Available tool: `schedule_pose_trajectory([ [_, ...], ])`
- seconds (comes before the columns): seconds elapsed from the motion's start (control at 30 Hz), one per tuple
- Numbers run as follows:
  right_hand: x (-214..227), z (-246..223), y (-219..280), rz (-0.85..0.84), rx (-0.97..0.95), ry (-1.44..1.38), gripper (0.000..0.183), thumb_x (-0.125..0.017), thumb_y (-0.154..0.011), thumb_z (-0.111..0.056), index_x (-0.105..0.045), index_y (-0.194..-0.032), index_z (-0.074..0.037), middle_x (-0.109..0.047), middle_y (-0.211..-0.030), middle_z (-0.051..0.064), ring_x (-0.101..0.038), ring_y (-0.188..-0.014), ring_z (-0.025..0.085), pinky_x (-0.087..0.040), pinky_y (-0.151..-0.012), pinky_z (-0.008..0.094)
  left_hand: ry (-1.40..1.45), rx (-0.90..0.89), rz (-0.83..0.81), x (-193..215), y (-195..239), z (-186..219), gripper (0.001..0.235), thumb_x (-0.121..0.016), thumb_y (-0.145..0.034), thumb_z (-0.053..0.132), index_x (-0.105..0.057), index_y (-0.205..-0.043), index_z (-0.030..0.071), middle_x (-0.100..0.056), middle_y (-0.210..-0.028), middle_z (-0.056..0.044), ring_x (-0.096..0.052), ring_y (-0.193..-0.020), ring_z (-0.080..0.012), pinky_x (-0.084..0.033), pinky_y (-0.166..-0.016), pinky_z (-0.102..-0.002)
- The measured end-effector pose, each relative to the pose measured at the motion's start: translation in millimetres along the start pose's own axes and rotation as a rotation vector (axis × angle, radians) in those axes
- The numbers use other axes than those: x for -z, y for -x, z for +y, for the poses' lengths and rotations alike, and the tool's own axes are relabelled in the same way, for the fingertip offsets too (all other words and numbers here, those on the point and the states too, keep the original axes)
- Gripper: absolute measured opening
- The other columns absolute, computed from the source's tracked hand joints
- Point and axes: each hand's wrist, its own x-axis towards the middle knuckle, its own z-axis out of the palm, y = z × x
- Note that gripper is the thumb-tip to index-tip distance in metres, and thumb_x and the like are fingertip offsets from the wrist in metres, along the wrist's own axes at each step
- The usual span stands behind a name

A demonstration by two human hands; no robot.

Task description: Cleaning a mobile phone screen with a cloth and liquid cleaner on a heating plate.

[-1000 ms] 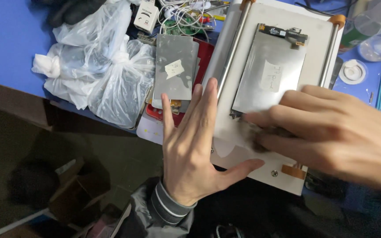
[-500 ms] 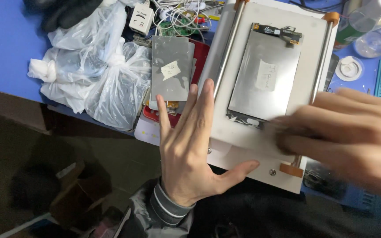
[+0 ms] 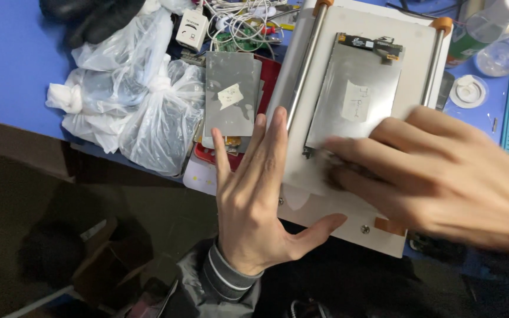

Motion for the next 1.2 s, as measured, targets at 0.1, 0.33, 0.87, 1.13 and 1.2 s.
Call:
schedule_pose_trajectory([
  [0.1, -9.6, 4.2, -14.6, 0.065, 0.017, -0.025, 0.035, -0.067, -0.078, -0.024, -0.072, -0.111, -0.011, -0.061, -0.129, 0.007, -0.054, -0.085, 0.023, -0.044, -0.064, 0.036, -0.027, -0.01, 0.002, 1.1, -2.1, 2.3, 0.104, -0.062, -0.08, 0.063, -0.033, -0.153, -0.005, -0.042, -0.161, -0.025, -0.054, -0.15, -0.0495, -0.004, -0.129, -0.081],
  [0.33, -3.6, 7.5, 49.9, -0.127, -0.096, -0.21, 0.019, -0.072, -0.075, -0.025, -0.078, -0.092, -0.02, -0.07, -0.122, 0.003, -0.064, -0.076, 0.021, -0.053, -0.06, 0.041, -0.027, 0.003, -0.002, -2.3, -2.3, -1.0, 0.101, -0.057, -0.084, 0.062, -0.033, -0.152, -0.008, -0.043, -0.159, -0.027, -0.051, -0.149, -0.052, -0.003, -0.127, -0.082],
  [0.87, -13.1, -0.5, -16.6, 0.132, 0.042, -0.121, 0.022, -0.07, -0.084, -0.016, -0.072, -0.104, -0.005, -0.062, -0.121, 0.01, -0.054, -0.08, 0.022, -0.045, -0.061, 0.035, -0.035, 0.008, -0.005, 3.0, -2.2, 5.0, 0.103, -0.069, -0.079, 0.058, -0.036, -0.15, -0.009, -0.043, -0.159, -0.027, -0.048, -0.151, -0.0485, -0.004, -0.128, -0.077],
  [1.13, 4.0, 2.7, 23.1, -0.07, -0.135, -0.238, 0.019, -0.074, -0.072, -0.017, -0.078, -0.091, -0.016, -0.074, -0.111, 0.002, -0.063, -0.06, 0.016, -0.05, -0.051, 0.036, -0.032, 0.006, 0.019, -1.9, -1.5, 1.5, 0.096, -0.051, -0.087, 0.063, -0.034, -0.151, -0.007, -0.044, -0.159, -0.026, -0.05, -0.15, -0.0508, -0.004, -0.128, -0.082],
  [1.2, -0.8, 4.6, 11.9, -0.034, -0.092, -0.171, 0.009, -0.075, -0.072, -0.018, -0.077, -0.082, -0.017, -0.074, -0.121, 0.005, -0.064, -0.066, 0.018, -0.051, -0.055, 0.037, -0.016, 0.009, 0.023, -1.2, -2.4, 2.9, 0.096, -0.052, -0.086, 0.063, -0.038, -0.15, -0.007, -0.046, -0.158, -0.025, -0.052, -0.149, -0.0507, -0.005, -0.129, -0.08],
])
